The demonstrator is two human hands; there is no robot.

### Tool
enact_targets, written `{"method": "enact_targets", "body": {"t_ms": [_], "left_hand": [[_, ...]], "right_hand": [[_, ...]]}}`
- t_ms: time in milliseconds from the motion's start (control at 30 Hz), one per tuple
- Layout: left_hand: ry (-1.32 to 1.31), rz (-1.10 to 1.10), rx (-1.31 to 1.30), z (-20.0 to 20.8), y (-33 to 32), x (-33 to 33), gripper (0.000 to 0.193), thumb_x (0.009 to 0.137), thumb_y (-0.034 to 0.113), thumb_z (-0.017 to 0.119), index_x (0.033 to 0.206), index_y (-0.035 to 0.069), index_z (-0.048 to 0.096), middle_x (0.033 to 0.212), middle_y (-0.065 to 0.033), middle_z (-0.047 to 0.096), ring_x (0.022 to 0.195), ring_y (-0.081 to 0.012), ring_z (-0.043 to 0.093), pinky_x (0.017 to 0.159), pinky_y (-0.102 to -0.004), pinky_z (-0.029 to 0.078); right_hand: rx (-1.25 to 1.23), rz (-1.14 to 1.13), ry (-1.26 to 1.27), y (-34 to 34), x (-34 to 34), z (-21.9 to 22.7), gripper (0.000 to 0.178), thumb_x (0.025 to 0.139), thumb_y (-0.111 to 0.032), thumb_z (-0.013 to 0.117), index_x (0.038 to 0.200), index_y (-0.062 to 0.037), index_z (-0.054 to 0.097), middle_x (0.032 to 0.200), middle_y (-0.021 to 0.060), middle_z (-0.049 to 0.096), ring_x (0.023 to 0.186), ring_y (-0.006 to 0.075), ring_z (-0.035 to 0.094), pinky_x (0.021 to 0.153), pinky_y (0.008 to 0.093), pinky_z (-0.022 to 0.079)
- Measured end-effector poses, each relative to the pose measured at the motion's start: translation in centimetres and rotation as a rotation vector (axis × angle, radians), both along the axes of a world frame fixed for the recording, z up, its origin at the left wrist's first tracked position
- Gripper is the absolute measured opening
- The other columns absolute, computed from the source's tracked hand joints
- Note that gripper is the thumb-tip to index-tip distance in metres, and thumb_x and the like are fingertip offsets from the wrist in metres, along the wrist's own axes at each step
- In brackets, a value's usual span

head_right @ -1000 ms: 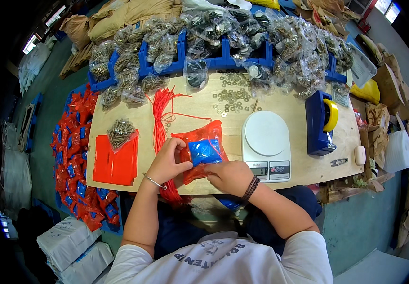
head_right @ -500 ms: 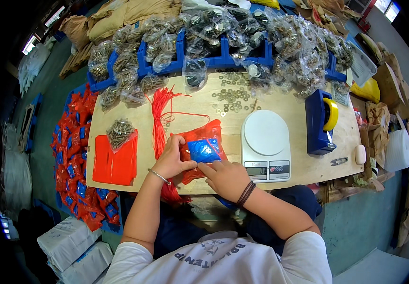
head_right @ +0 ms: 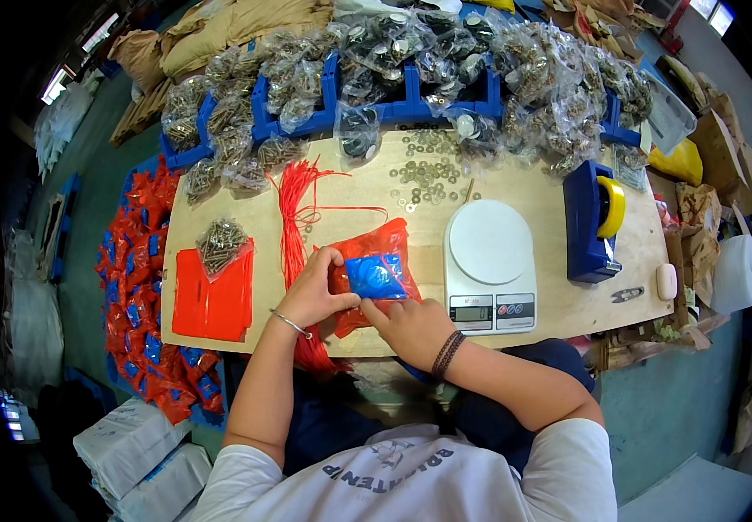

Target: The person packs small metal items from a tray into a red bag, weighs the bag on a scale, and seals it using tape.

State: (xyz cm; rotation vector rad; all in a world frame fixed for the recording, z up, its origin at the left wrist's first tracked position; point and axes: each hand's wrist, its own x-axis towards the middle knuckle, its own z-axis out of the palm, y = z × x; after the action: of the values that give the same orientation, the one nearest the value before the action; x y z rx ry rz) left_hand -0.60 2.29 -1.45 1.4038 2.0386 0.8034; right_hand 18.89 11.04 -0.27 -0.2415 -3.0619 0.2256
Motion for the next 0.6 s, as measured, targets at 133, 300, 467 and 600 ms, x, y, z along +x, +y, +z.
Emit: {"method": "enact_targets", "body": {"t_ms": [133,300,467,600], "left_hand": [[-0.303,0.018,-0.012,-0.7,-0.9,-1.4,0.045,0.073,0.018,0.069,0.108,0.004,0.046,0.105,-0.0139,0.050,0.099,-0.0255,0.051,0.088,-0.0329,0.042],[-0.263,0.012,0.020,-0.4,-1.0,-1.2,0.041,0.073,0.015,0.068,0.106,0.004,0.047,0.104,-0.0121,0.049,0.098,-0.0251,0.051,0.088,-0.0326,0.041],[-0.094,-0.008,-0.001,0.5,-0.5,-0.5,0.043,0.069,0.015,0.071,0.102,0.004,0.045,0.100,-0.0127,0.048,0.096,-0.0270,0.050,0.087,-0.0333,0.042],[0.008,-0.038,0.009,0.5,-0.4,-0.2,0.045,0.069,0.014,0.071,0.101,0.003,0.043,0.100,-0.0143,0.047,0.097,-0.0294,0.050,0.086,-0.0344,0.042]], "right_hand": [[-0.261,-0.025,-0.206,1.2,-0.6,1.6,0.042,0.080,-0.029,0.056,0.120,-0.0172,0.051,0.072,0.0071,0.061,0.065,0.0244,0.062,0.051,0.0391,0.048],[-0.449,0.082,-0.042,3.2,0.7,0.8,0.037,0.079,-0.029,0.056,0.115,-0.0201,0.055,0.078,0.0048,0.062,0.066,0.0239,0.062,0.053,0.0395,0.049],[-0.209,0.108,0.055,2.2,0.7,0.4,0.029,0.081,-0.028,0.057,0.110,-0.0226,0.059,0.079,0.0016,0.062,0.064,0.0207,0.061,0.053,0.0365,0.049],[-0.128,0.085,0.078,1.7,0.6,-0.2,0.026,0.081,-0.027,0.057,0.107,-0.0240,0.060,0.077,0.0000,0.061,0.063,0.0201,0.061,0.053,0.0354,0.049]]}}
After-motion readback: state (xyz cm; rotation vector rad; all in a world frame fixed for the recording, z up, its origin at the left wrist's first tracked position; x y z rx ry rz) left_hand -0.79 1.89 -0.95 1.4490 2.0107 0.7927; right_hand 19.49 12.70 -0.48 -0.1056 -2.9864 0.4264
